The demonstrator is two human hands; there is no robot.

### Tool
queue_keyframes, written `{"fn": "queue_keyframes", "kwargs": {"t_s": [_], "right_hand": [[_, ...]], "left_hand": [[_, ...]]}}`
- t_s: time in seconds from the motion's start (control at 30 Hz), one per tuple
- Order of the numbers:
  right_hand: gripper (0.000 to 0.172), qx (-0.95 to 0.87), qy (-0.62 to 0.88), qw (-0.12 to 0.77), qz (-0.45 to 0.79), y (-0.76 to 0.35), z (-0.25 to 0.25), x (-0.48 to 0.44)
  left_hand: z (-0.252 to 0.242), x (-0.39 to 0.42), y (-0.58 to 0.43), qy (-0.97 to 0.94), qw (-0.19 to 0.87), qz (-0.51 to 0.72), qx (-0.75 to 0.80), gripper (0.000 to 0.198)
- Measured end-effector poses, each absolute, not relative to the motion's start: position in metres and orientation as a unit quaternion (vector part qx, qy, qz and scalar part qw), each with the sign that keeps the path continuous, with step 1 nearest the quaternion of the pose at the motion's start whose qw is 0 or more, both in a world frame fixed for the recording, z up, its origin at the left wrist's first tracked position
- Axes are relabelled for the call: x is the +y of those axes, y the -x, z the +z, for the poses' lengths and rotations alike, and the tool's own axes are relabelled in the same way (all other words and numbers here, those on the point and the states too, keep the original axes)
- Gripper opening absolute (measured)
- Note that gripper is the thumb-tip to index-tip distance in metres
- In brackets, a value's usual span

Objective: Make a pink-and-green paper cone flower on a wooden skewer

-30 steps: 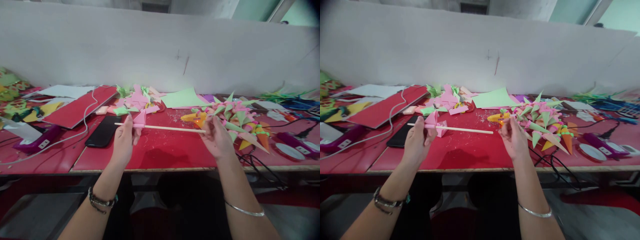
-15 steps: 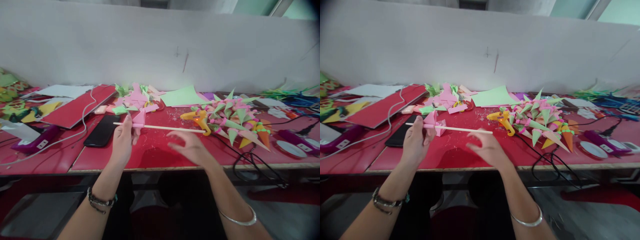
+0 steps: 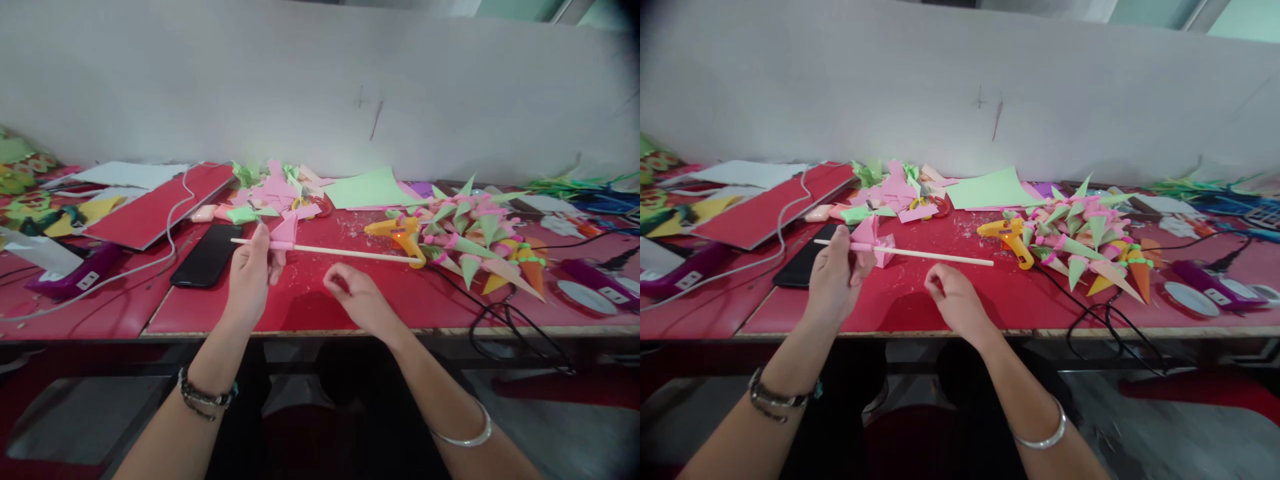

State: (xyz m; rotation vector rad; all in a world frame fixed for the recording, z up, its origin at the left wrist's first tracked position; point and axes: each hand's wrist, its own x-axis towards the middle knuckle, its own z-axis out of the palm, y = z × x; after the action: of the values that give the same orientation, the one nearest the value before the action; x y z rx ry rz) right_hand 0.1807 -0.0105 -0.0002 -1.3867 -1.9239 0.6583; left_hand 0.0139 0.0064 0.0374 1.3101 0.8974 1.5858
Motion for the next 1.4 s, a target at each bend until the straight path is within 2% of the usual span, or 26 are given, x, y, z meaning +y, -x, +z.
{"fn": "queue_keyframes", "kwargs": {"t_s": [0.17,0.37,0.53,1.0,1.4], "right_hand": [[0.011,-0.639,0.483,0.455,0.390,-0.192,0.009,-0.006],[0.013,-0.573,0.446,0.511,0.461,-0.200,0.020,-0.010],[0.009,-0.527,0.377,0.563,0.512,-0.205,0.026,-0.014],[0.003,-0.500,0.271,0.678,0.465,-0.218,0.037,-0.018],[0.006,-0.494,0.239,0.700,0.457,-0.223,0.040,-0.021]], "left_hand": [[0.037,0.006,-0.014,-0.519,0.449,0.639,0.349,0.047],[0.034,0.008,-0.013,-0.521,0.447,0.642,0.342,0.049],[0.035,0.008,-0.012,-0.527,0.442,0.639,0.344,0.049],[0.035,0.008,-0.012,-0.527,0.438,0.637,0.351,0.048],[0.035,0.009,-0.011,-0.523,0.443,0.641,0.344,0.048]]}}
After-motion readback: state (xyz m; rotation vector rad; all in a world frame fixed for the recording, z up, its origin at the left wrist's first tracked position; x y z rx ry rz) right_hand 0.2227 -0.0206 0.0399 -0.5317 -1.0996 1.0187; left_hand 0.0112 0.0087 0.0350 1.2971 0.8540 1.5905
